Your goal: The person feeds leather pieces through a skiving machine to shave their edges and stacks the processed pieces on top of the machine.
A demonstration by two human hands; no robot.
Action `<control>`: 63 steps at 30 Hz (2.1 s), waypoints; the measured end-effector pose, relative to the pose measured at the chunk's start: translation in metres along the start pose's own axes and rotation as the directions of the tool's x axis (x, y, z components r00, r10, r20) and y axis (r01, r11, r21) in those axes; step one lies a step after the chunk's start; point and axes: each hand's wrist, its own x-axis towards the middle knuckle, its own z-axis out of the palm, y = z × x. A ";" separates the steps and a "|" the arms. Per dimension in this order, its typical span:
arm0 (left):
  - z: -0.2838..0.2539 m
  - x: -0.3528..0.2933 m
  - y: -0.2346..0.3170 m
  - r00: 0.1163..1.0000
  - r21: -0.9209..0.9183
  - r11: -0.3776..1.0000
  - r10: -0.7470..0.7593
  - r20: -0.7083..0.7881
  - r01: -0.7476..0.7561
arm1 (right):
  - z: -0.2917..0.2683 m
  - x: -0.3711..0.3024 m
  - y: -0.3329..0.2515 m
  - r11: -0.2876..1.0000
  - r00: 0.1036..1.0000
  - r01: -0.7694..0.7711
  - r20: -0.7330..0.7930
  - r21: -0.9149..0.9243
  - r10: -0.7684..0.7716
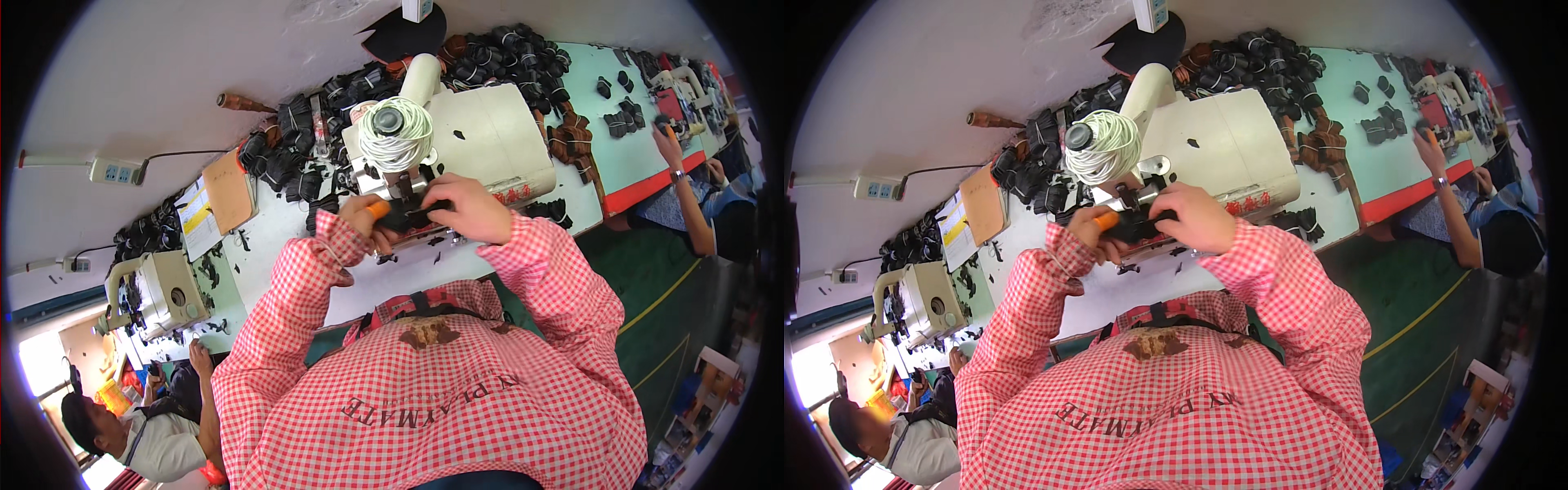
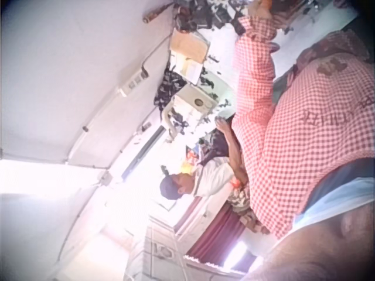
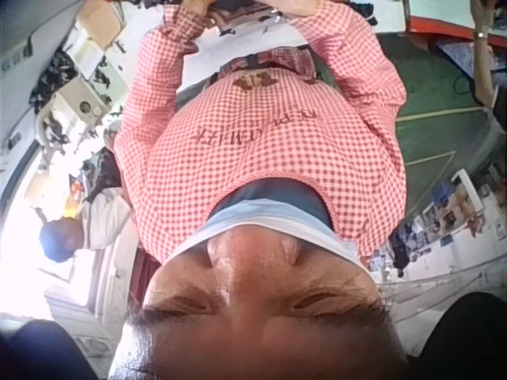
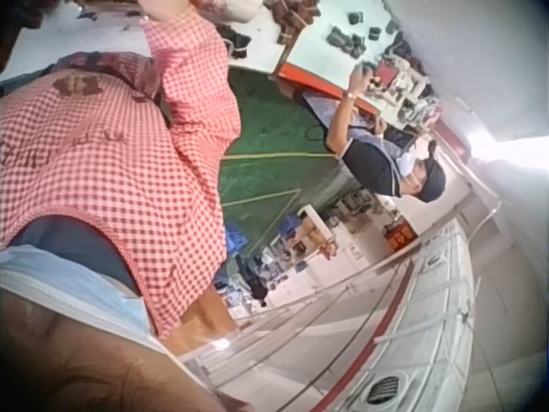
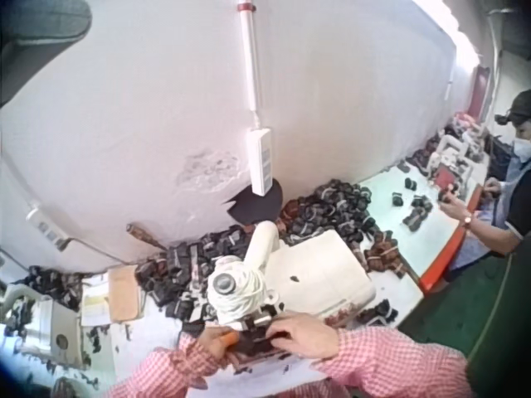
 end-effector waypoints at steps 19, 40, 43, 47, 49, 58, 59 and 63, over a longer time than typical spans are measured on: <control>-0.016 -0.001 0.000 0.993 -0.012 0.999 0.048 0.105 -0.047 | 0.012 0.002 -0.002 0.973 0.983 -0.160 -0.118 -0.165 0.142; -0.009 -0.003 0.002 0.997 0.080 0.994 0.072 -0.020 -0.070 | -0.018 -0.006 -0.011 0.989 0.993 -0.108 0.043 -0.105 0.113; 0.013 -0.002 0.008 0.994 0.180 0.980 0.068 0.090 -0.083 | -0.003 0.001 -0.005 0.997 0.991 -0.059 0.113 -0.050 0.064; -0.013 -0.003 0.003 0.984 -0.003 0.997 0.079 0.157 -0.080 | 0.009 0.002 -0.008 0.980 0.994 -0.107 -0.055 -0.169 0.099; -0.016 -0.003 -0.005 0.977 -0.025 0.994 0.110 0.180 -0.107 | 0.006 -0.001 -0.007 0.977 0.989 -0.128 -0.099 -0.172 0.112; -0.004 -0.006 0.005 0.999 0.230 0.972 0.041 0.004 -0.041 | -0.010 -0.007 0.000 0.991 0.991 -0.123 0.037 -0.060 0.126; 0.001 -0.003 0.006 0.999 0.231 0.972 0.040 0.006 -0.040 | -0.009 -0.005 0.004 0.997 0.998 -0.062 0.029 -0.044 0.064; 0.011 0.002 0.011 0.993 0.268 0.960 0.051 0.105 -0.078 | 0.008 0.002 0.000 0.979 1.000 0.028 -0.006 -0.200 -0.030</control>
